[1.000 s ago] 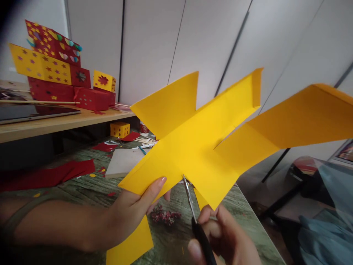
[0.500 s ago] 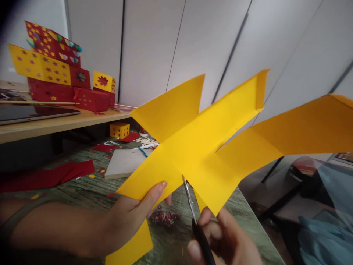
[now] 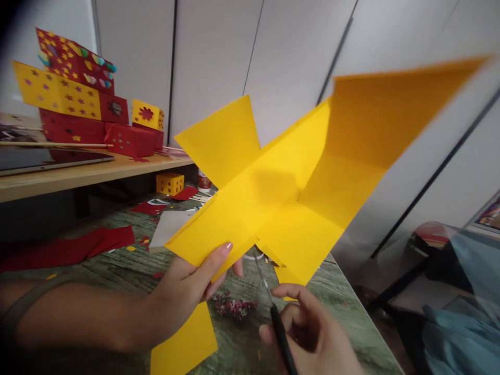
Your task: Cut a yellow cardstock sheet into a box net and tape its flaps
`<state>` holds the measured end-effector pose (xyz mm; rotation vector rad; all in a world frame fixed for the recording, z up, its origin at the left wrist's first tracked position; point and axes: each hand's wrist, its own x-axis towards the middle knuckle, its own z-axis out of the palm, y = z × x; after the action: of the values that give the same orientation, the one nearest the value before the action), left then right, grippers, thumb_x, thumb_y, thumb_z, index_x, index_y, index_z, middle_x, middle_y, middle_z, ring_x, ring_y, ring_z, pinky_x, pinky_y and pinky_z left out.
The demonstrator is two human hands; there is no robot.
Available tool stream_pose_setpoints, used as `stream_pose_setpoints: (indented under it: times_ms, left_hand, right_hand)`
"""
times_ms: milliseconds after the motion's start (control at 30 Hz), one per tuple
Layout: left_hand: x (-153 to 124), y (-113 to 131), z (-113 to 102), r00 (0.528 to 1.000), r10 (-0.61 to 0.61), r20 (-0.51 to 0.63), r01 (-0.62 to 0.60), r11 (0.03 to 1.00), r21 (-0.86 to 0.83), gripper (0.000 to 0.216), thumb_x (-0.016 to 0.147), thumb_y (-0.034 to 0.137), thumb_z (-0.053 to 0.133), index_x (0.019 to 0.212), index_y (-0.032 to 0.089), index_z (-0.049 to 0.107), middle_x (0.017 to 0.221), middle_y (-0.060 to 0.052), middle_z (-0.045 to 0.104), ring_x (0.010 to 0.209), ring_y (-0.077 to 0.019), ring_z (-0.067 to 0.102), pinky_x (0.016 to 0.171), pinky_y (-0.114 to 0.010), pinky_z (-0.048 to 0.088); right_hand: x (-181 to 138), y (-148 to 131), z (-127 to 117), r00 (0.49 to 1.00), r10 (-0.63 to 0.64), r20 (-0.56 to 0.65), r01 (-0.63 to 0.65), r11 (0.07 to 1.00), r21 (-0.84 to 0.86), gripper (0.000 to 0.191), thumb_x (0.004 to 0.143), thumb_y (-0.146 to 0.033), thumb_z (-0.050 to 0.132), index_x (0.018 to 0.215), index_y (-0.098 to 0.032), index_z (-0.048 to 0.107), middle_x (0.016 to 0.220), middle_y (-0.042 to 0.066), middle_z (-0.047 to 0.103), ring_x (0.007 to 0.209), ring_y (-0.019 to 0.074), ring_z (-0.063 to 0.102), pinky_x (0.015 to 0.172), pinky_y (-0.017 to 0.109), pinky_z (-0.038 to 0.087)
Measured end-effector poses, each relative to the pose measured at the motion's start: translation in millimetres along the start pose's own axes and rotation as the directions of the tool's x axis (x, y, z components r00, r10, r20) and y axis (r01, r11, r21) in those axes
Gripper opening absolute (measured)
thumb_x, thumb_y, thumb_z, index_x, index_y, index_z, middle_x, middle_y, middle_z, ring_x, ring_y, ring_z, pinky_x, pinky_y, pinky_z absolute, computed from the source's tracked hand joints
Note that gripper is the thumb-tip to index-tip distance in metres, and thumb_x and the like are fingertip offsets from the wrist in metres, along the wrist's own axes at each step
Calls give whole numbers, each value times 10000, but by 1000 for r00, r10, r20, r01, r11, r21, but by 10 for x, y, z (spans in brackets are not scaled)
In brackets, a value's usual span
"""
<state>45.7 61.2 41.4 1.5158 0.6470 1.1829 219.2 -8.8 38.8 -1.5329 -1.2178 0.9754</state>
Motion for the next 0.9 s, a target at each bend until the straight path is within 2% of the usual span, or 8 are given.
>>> stream_pose_setpoints:
  times_ms: [100,233,367,500,633,733,800,900]
  left_hand:
    - [-39,-38,8,996,-23,91,22,1000,12,319,840,371,380,658,176,557,458,66,348,407,-42,315,413,-178,273]
    - [-108,-65,58,970,-114,214,117,993,-2,295,827,345,398,655,170,562,517,52,426,393,-36,309,374,-175,257]
    - [-134,-44,95,943,-199,266,215,976,-32,282,811,339,417,636,168,556,426,77,307,363,-45,265,362,-173,264]
    - [-128,-88,79,932,-225,283,235,972,-2,308,810,377,419,681,156,591,441,72,319,390,-46,289,396,-171,298]
    - [-126,-147,65,931,-252,265,256,966,21,302,802,409,430,794,167,612,558,31,495,419,-45,335,406,-175,318]
    - [-118,-120,73,939,-231,254,261,961,-88,216,777,344,503,922,211,592,760,9,610,479,-46,408,416,-161,337]
    - [-102,-85,79,949,-188,252,234,957,-169,208,759,273,542,955,225,595,830,11,623,548,-49,461,515,-165,408]
    - [-68,-66,80,948,-106,300,194,940,-282,255,760,191,538,1003,241,599,919,9,625,715,-70,534,788,-232,433]
  right_hand:
    - [86,-10,-18,998,-48,-27,51,989,137,232,579,-384,724,698,-205,637,516,0,578,406,112,479,366,219,385]
    - [205,39,-13,987,-149,-51,158,940,301,169,583,-394,709,634,-243,652,604,36,633,479,176,550,395,286,429]
    - [309,220,-68,981,-192,-42,196,961,197,169,587,-421,702,656,-275,653,572,47,641,554,251,595,388,332,441]
    - [299,322,-175,965,-252,-74,258,962,90,189,828,-335,510,971,-244,593,971,49,627,797,184,598,647,340,496]
    - [239,283,-238,968,-243,-63,246,968,47,198,840,-278,507,1031,-289,559,1108,48,566,912,193,563,694,342,495]
    - [214,256,-236,971,-230,-58,231,973,10,207,836,-279,511,1037,-284,557,1108,52,569,914,203,560,689,360,500]
    - [217,250,-222,973,-221,-59,221,975,-13,206,836,-277,512,1037,-287,557,1110,52,568,918,203,559,692,359,499]
    - [228,232,-201,975,-210,-67,208,977,-36,204,834,-276,515,1032,-295,559,1111,50,568,927,206,556,695,359,498]
